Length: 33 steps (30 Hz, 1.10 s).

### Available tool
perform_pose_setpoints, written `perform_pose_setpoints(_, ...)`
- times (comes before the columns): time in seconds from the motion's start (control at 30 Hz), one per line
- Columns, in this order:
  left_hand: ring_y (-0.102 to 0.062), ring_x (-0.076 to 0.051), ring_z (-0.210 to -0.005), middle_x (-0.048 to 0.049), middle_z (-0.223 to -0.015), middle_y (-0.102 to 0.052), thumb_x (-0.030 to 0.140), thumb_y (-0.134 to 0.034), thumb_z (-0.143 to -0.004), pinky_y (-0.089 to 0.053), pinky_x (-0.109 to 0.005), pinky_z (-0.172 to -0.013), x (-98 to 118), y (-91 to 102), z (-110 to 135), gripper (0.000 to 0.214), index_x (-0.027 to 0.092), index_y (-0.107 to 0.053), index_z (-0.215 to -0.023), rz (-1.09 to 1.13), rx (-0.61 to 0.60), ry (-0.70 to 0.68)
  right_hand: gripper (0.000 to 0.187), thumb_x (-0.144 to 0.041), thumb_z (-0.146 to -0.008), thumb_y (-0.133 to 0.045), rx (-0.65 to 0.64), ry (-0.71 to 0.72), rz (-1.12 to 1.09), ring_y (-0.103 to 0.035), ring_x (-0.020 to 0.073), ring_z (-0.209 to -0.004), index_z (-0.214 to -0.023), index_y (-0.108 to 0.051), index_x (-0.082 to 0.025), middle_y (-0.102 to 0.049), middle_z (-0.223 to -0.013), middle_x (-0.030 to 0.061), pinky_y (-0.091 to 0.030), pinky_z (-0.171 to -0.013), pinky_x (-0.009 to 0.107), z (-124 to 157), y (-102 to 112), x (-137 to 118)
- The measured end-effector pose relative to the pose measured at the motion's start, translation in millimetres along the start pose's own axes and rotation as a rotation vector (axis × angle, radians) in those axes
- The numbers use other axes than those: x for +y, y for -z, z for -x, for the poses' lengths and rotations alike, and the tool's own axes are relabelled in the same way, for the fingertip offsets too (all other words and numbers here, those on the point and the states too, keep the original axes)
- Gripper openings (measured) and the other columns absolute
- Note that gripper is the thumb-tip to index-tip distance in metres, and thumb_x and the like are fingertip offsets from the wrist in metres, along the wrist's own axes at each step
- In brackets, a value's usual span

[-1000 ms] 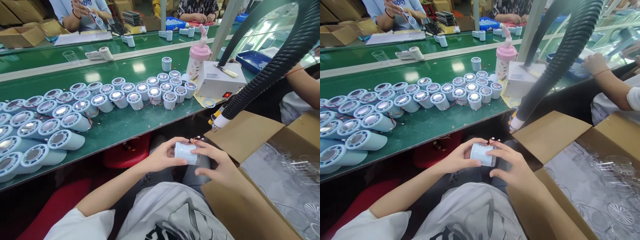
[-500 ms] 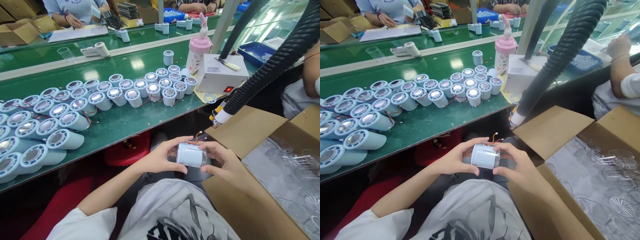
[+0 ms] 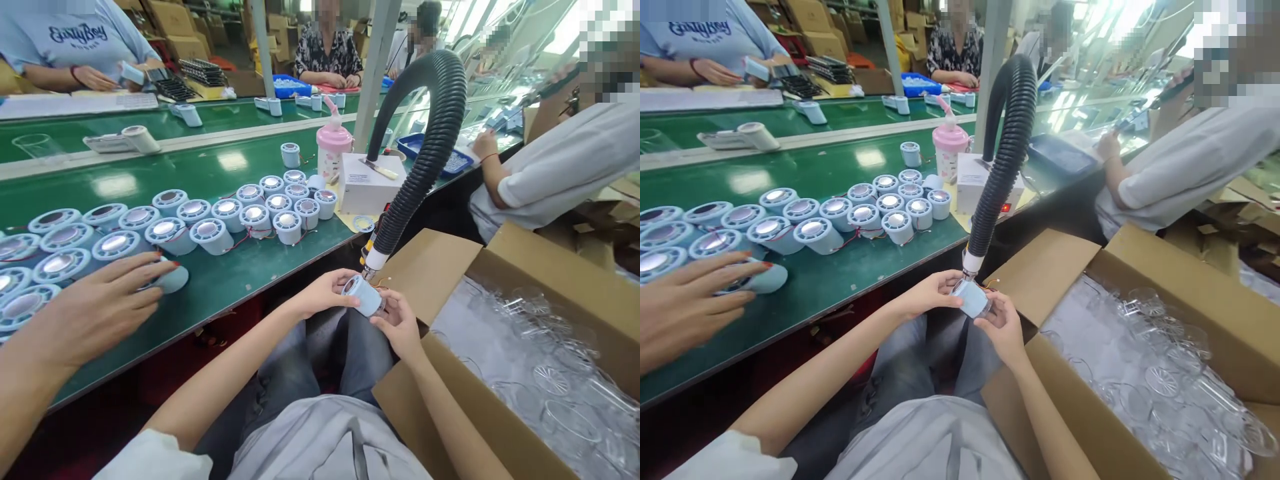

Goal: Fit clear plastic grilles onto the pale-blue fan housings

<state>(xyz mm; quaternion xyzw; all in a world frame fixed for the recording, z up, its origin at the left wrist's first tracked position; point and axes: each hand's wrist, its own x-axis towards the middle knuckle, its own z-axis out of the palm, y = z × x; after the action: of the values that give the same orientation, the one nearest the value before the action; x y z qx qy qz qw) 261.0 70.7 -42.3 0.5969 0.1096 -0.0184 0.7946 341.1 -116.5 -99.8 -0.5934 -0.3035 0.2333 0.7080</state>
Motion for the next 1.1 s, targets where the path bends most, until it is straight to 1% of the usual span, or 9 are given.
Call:
perform_pose_setpoints(0.1,-0.063,-0.023,-0.107,-0.0131,-0.121,-0.064,0.021,-0.087,-0.059,-0.048,-0.037,-0.094,0.5,5.5,17.5,0.079,0.018,-0.052,-0.129,-0.02,-0.01,-0.01,0.043,-0.035,-0.075,-0.079,-0.091,0.001,0.03,-0.059,0.0258,-0.115,-0.108,-0.053,-0.025,-0.059,-0.125,0.0104,-0.052,-0.094,0.043,-0.8,0.5,-8.5)
perform_pose_setpoints(0.17,-0.063,-0.024,-0.108,-0.0127,-0.126,-0.061,0.019,-0.086,-0.059,-0.049,-0.038,-0.094,0.1,6.2,36.9,0.091,0.024,-0.044,-0.139,-0.056,-0.027,-0.024,0.043,-0.028,-0.072,-0.082,-0.174,-0.019,0.053,-0.059,0.0258,-0.115,-0.107,-0.058,-0.025,-0.061,-0.123,0.0088,-0.051,-0.096,0.043,2.8,-0.5,-18.3)
perform_pose_setpoints(0.2,-0.062,-0.025,-0.111,-0.0126,-0.128,-0.06,0.019,-0.086,-0.059,-0.048,-0.039,-0.095,0.2,5.3,47.5,0.091,0.026,-0.043,-0.14,-0.091,-0.042,-0.04,0.043,-0.025,-0.07,-0.083,-0.218,-0.033,0.071,-0.059,0.026,-0.115,-0.106,-0.06,-0.025,-0.062,-0.122,0.0081,-0.051,-0.096,0.042,5.3,-1.3,-24.5)
perform_pose_setpoints(0.33,-0.055,-0.026,-0.123,-0.0112,-0.137,-0.055,0.017,-0.083,-0.065,-0.045,-0.038,-0.102,3.7,-4.0,83.9,0.071,0.026,-0.056,-0.131,-0.227,-0.073,-0.155,0.042,-0.022,-0.071,-0.082,-0.382,-0.06,0.259,-0.061,0.0252,-0.109,-0.108,-0.062,-0.027,-0.064,-0.12,0.005,-0.05,-0.097,0.041,14.3,-5.6,-55.7)
perform_pose_setpoints(0.43,-0.054,-0.025,-0.124,-0.0098,-0.138,-0.054,0.014,-0.082,-0.066,-0.047,-0.035,-0.1,7.9,-10.2,99.6,0.071,0.028,-0.056,-0.131,-0.255,-0.062,-0.22,0.041,-0.025,-0.075,-0.08,-0.459,-0.1,0.334,-0.064,0.0228,-0.103,-0.11,-0.06,-0.03,-0.064,-0.117,0.0022,-0.052,-0.093,0.037,16.8,-9.3,-78.8)
perform_pose_setpoints(0.57,-0.05,-0.024,-0.129,-0.0082,-0.14,-0.053,0.012,-0.083,-0.064,-0.047,-0.034,-0.101,12.7,-13.8,109.6,0.077,0.031,-0.054,-0.133,-0.313,-0.065,-0.278,0.04,-0.028,-0.077,-0.078,-0.502,-0.206,0.278,-0.062,0.0202,-0.106,-0.112,-0.059,-0.034,-0.061,-0.12,-0.0009,-0.053,-0.091,0.032,18.0,-12.6,-99.4)
perform_pose_setpoints(0.73,-0.049,-0.025,-0.129,-0.0083,-0.139,-0.054,0.014,-0.084,-0.063,-0.046,-0.035,-0.104,17.7,-17.0,113.4,0.078,0.031,-0.054,-0.133,-0.364,-0.077,-0.349,0.04,-0.032,-0.079,-0.078,-0.503,-0.35,0.141,-0.06,0.0188,-0.106,-0.114,-0.058,-0.034,-0.06,-0.118,-0.0004,-0.053,-0.088,0.029,19.2,-13.8,-108.0)
perform_pose_setpoints(0.93,-0.049,-0.027,-0.13,-0.0087,-0.139,-0.054,0.022,-0.083,-0.066,-0.042,-0.04,-0.108,21.4,-19.4,116.2,0.074,0.03,-0.054,-0.134,-0.4,-0.063,-0.321,0.039,-0.039,-0.081,-0.074,-0.515,-0.508,-0.029,-0.063,0.0187,-0.09,-0.112,-0.055,-0.026,-0.064,-0.104,0.0039,-0.054,-0.073,0.028,18.4,-16.3,-109.6)
perform_pose_setpoints(1.1,-0.048,-0.028,-0.131,-0.0103,-0.14,-0.053,0.024,-0.083,-0.067,-0.042,-0.042,-0.108,21.5,-19.3,119.0,0.074,0.029,-0.053,-0.134,-0.435,-0.054,-0.323,0.039,-0.045,-0.081,-0.073,-0.471,-0.581,-0.085,-0.063,0.0149,-0.074,-0.107,-0.054,-0.022,-0.067,-0.09,0.0031,-0.054,-0.066,0.026,17.2,-21.3,-108.4)
